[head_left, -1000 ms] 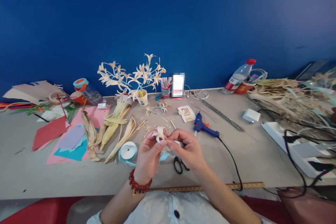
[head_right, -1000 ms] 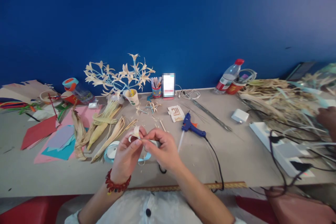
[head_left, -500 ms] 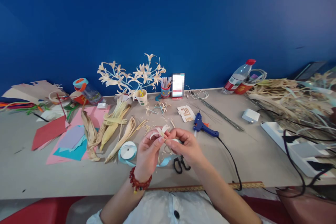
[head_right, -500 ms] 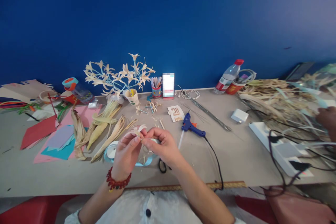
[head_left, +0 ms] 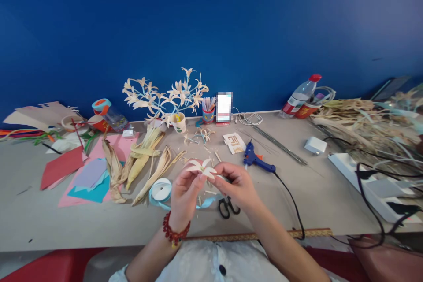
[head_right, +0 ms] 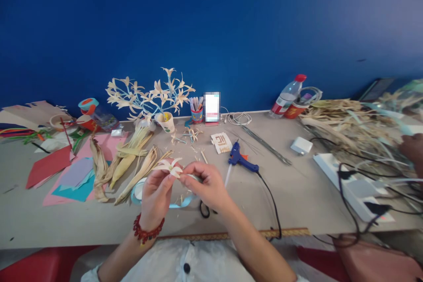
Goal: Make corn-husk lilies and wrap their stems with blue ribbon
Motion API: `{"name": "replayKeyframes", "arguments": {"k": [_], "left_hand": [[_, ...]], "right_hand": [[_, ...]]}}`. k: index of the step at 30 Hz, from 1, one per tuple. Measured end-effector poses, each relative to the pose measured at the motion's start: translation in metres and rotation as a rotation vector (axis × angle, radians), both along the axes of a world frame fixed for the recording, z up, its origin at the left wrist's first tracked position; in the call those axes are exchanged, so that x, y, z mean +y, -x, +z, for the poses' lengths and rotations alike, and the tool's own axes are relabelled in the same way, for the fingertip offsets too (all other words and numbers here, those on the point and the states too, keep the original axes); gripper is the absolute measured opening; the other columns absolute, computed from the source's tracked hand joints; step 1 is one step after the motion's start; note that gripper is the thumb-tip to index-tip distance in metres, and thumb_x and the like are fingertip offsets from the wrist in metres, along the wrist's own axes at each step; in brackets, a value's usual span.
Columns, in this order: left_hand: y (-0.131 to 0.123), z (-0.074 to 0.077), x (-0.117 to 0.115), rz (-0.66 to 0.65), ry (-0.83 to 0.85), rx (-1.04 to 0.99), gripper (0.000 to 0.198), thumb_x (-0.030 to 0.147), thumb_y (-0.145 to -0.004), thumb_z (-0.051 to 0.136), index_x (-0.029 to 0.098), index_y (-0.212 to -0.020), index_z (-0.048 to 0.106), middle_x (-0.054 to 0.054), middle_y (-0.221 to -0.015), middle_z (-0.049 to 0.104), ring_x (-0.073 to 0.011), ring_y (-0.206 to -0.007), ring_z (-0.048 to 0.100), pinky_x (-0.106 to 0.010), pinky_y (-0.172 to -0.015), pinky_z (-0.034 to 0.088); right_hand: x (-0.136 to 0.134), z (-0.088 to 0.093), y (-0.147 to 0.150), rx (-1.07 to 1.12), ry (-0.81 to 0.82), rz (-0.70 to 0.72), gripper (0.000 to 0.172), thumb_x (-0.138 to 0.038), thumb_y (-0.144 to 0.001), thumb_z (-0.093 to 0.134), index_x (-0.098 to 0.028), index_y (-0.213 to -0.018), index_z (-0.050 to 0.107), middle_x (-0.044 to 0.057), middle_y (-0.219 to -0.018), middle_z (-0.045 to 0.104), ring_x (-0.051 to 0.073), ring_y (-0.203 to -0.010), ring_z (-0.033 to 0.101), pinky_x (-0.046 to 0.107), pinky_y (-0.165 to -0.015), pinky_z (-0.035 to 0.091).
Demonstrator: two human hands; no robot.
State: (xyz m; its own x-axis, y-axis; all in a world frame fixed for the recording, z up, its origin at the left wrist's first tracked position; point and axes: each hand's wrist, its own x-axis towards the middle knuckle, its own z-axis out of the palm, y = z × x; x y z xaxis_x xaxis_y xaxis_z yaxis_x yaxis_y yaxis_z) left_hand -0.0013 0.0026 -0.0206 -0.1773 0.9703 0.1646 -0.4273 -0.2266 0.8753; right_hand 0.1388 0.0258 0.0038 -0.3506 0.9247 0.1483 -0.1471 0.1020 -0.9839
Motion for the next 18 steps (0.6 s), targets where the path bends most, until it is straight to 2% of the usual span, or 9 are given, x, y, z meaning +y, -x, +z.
{"name": "replayKeyframes", "arguments": {"k": [8, 10, 14, 16, 18], "left_hand": [[0.002, 0.008, 0.002, -0.128, 0.078, -0.152, 0.006, 0.022, -0.076, 0.074, 0.02, -0.08, 0.071, -0.001, -0.085, 0.063, -0.013, -0.084, 0.058, -0.024, -0.081, 0.046], [0.001, 0.008, 0.002, -0.116, 0.068, -0.17, 0.006, 0.02, -0.076, 0.075, 0.021, -0.08, 0.071, -0.001, -0.09, 0.064, -0.0134, -0.087, 0.059, -0.024, -0.082, 0.047], [0.0, 0.005, 0.001, -0.078, 0.061, -0.163, 0.013, 0.016, -0.074, 0.075, 0.023, -0.084, 0.071, -0.001, -0.095, 0.063, -0.0134, -0.088, 0.061, -0.025, -0.082, 0.048], [0.0, 0.004, 0.0, -0.066, 0.079, -0.157, 0.013, 0.017, -0.073, 0.076, 0.023, -0.083, 0.072, -0.001, -0.093, 0.064, -0.0133, -0.087, 0.061, -0.024, -0.081, 0.048], [0.001, 0.004, -0.001, -0.069, 0.105, -0.154, 0.012, 0.019, -0.073, 0.077, 0.022, -0.083, 0.072, -0.001, -0.091, 0.065, -0.0136, -0.087, 0.06, -0.024, -0.081, 0.048]], "right_hand": [[0.005, -0.011, 0.004, 0.213, 0.248, 0.159, 0.026, -0.037, -0.077, 0.074, -0.017, -0.069, 0.059, -0.008, -0.047, 0.04, 0.005, -0.039, 0.03, 0.018, -0.038, 0.022], [0.004, -0.011, 0.006, 0.196, 0.22, 0.096, 0.026, -0.037, -0.077, 0.073, -0.017, -0.069, 0.059, -0.008, -0.048, 0.041, 0.005, -0.039, 0.029, 0.018, -0.038, 0.022], [-0.001, -0.007, 0.007, 0.045, 0.03, -0.107, 0.02, -0.032, -0.077, 0.071, -0.017, -0.068, 0.061, -0.005, -0.056, 0.048, 0.006, -0.044, 0.035, 0.018, -0.041, 0.027], [-0.002, -0.004, 0.007, -0.002, -0.015, -0.13, 0.019, -0.03, -0.077, 0.07, -0.016, -0.068, 0.061, -0.004, -0.057, 0.05, 0.006, -0.046, 0.037, 0.018, -0.043, 0.028], [-0.001, -0.002, 0.006, 0.016, 0.022, -0.075, 0.02, -0.032, -0.079, 0.069, -0.016, -0.069, 0.061, -0.005, -0.055, 0.048, 0.006, -0.045, 0.036, 0.018, -0.042, 0.028]]}}
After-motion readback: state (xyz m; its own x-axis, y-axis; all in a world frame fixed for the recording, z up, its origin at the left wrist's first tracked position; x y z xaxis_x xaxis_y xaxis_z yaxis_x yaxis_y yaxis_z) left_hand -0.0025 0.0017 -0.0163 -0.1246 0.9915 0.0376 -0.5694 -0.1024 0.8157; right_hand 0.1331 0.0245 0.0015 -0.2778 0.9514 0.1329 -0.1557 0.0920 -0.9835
